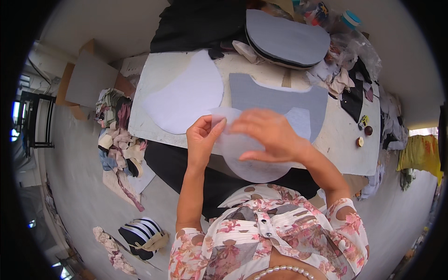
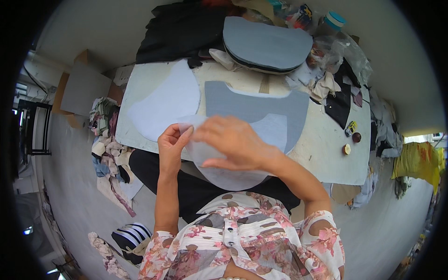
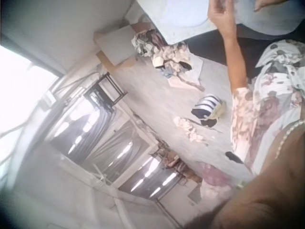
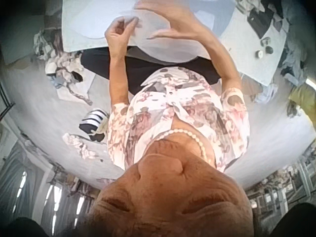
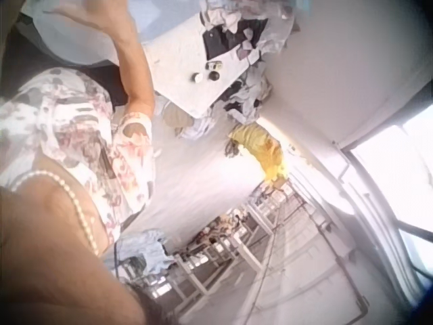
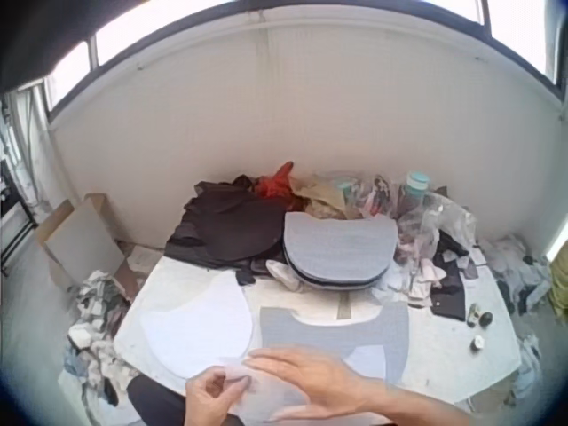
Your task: The person repeatedly picks up light blue and white fabric pieces from a table, aligns them, and stacks them into a growing pile. The person handles the pieces one at a time, smoothing and adjusting them before placing them on the stack.
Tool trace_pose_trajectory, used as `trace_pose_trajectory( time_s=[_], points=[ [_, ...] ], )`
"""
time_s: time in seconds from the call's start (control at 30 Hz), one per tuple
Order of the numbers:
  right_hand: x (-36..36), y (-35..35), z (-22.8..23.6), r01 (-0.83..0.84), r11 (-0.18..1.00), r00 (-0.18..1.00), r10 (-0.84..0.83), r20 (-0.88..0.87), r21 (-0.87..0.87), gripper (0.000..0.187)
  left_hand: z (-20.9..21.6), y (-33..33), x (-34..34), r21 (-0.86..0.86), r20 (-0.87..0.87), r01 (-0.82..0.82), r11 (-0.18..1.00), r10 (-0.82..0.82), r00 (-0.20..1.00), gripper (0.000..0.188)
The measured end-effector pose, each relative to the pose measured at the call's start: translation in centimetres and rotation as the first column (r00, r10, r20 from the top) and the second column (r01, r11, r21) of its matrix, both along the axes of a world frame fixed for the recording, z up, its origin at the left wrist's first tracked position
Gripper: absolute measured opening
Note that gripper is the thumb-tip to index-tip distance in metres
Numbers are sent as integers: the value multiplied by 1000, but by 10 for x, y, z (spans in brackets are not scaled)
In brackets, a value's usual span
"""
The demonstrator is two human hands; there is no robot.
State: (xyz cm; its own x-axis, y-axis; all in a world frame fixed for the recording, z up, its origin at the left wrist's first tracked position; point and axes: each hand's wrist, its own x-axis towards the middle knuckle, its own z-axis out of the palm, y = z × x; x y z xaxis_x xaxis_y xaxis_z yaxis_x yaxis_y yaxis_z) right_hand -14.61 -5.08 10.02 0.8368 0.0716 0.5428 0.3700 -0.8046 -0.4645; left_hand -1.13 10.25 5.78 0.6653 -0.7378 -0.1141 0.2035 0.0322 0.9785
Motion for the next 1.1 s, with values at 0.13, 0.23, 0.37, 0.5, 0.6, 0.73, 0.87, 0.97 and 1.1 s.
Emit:
trace_pose_trajectory(
  time_s=[0.13, 0.23, 0.37, 0.5, 0.6, 0.73, 0.87, 0.97, 1.1],
  points=[
    [-1, -45, -4, 75, 960, 962, 3, -274, 270, 48, 27, 5, -11, -52, 255, 14, 999, 0, 967, 14],
    [-39, -63, -14, 116, 964, 845, 29, -534, 237, 35, 30, 16, -6, -226, 269, -6, 974, 69, 961, 14],
    [-103, -81, 1, 236, 938, 858, -79, -508, 253, 19, 41, 28, 0, -304, 94, -42, 952, 74, 993, 17],
    [-147, -93, 12, 439, 703, 860, -150, -488, 559, 14, 47, 0, -3, -98, -122, -133, 986, 121, 985, 20],
    [-152, -105, -2, 543, 494, 839, -274, -471, 679, 14, 18, -31, 7, -92, -34, -63, 994, 60, 998, 17],
    [-146, -115, -30, 628, 372, 772, -406, -489, 683, 17, -15, -64, 13, -18, 36, -83, 996, 83, 996, 17],
    [-147, -127, -65, 671, 355, 733, -451, -510, 651, 17, -32, -84, 22, 138, 133, -53, 989, 35, 990, 19],
    [-146, -132, -81, 693, 363, 709, -498, -499, 622, 18, -49, -98, 32, 142, 290, -93, 985, 49, 956, 21],
    [-140, -135, -94, 785, 402, 608, -646, -461, 472, 20, -53, -113, 30, 213, 613, -260, 942, 78, 786, 22]
  ],
)
